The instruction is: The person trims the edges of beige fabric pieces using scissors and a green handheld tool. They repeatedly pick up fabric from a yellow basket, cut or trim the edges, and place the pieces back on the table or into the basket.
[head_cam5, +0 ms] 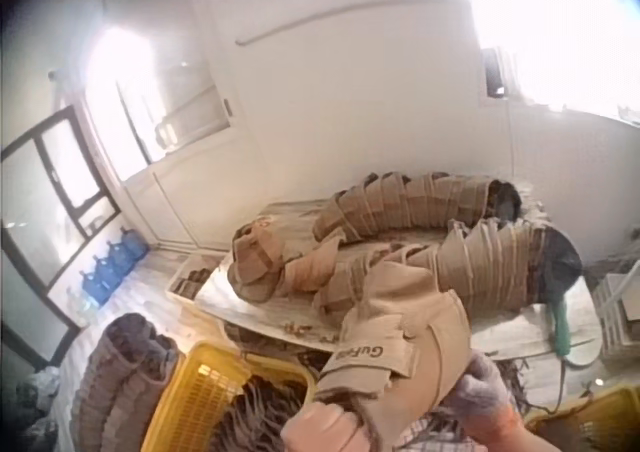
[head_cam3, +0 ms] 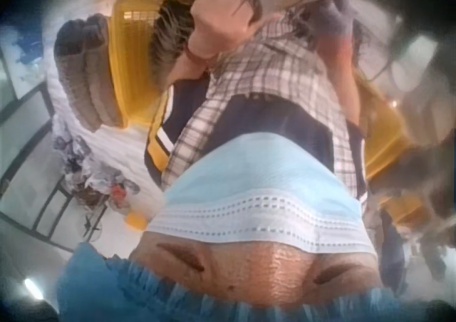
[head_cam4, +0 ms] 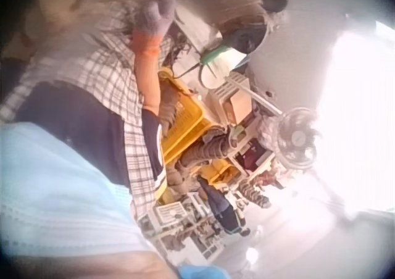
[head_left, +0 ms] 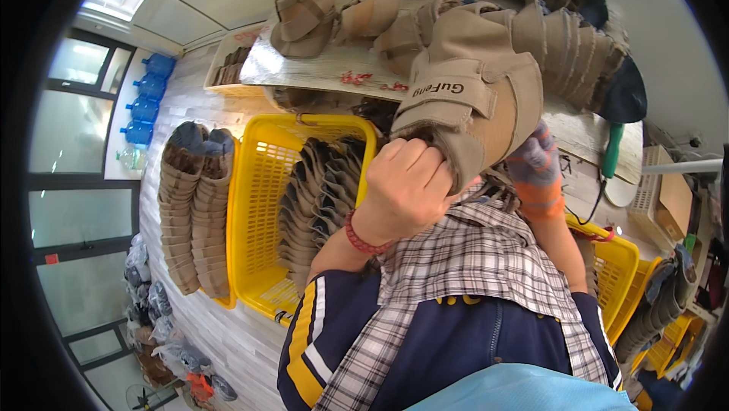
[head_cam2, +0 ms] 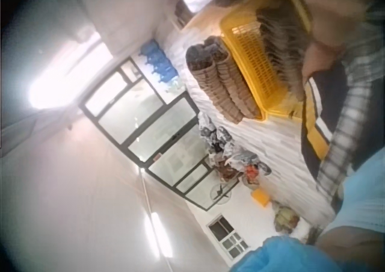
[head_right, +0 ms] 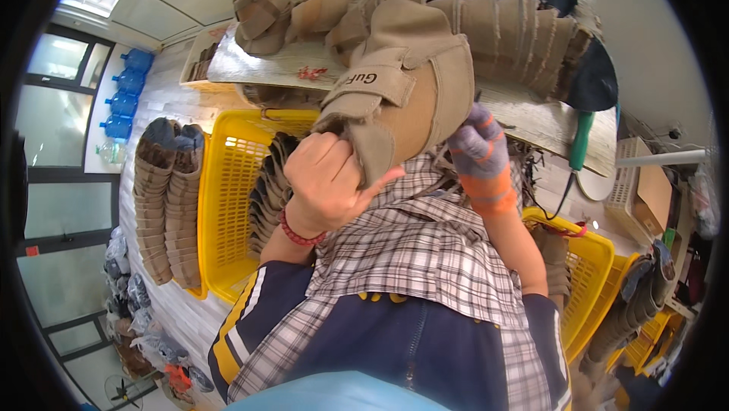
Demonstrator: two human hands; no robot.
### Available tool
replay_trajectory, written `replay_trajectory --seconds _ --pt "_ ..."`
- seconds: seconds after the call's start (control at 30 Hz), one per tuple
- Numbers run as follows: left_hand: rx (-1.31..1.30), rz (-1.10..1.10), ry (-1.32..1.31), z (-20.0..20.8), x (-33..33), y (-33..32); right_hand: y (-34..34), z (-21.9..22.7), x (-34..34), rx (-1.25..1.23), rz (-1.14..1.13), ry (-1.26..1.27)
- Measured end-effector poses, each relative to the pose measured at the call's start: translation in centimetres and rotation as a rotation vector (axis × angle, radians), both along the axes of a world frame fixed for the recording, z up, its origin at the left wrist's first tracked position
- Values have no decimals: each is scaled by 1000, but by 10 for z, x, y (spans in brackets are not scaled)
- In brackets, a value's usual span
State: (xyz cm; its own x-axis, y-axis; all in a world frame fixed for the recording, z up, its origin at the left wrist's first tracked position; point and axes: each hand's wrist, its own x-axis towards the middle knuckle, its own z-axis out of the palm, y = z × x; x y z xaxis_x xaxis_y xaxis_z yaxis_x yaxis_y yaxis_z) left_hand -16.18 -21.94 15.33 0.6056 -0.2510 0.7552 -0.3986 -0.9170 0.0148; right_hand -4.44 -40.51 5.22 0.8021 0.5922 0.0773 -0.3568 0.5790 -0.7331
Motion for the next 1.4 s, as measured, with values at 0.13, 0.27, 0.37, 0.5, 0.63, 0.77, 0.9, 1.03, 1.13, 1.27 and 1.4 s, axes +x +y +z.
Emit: replay_trajectory --seconds 0.13,0.27,0.37,0.5,0.63,0.77,0.9,1.03,1.13,1.27,1.4 --pt "144 -153 134 -15 -4 -17 4 -7 -25 31 51 -29" --pt "-205 -196 58 -11 -5 7 -13 -33 -15 364 76 326" --pt "-1199 -11 14 -48 8 1 -20 -47 -10 371 110 237" --pt "-1443 -116 353 -90 22 13 -17 -44 -13 412 101 229" --pt "-1463 -70 349 -104 24 31 -19 -43 -16 341 -15 191" --pt "-1160 395 9 -133 65 113 -34 -57 -10 241 -48 258" --pt "-587 636 -168 -133 113 177 -52 -67 -7 218 184 187" --pt "-231 550 -170 -114 134 190 -51 -43 -28 73 -44 321" --pt "-145 443 -270 -84 126 177 -50 -32 -30 49 -31 210" --pt "-145 428 -435 -40 79 141 -42 13 -25 64 51 -104" --pt "-831 265 -490 -17 45 116 -7 65 -17 -93 -93 -315"
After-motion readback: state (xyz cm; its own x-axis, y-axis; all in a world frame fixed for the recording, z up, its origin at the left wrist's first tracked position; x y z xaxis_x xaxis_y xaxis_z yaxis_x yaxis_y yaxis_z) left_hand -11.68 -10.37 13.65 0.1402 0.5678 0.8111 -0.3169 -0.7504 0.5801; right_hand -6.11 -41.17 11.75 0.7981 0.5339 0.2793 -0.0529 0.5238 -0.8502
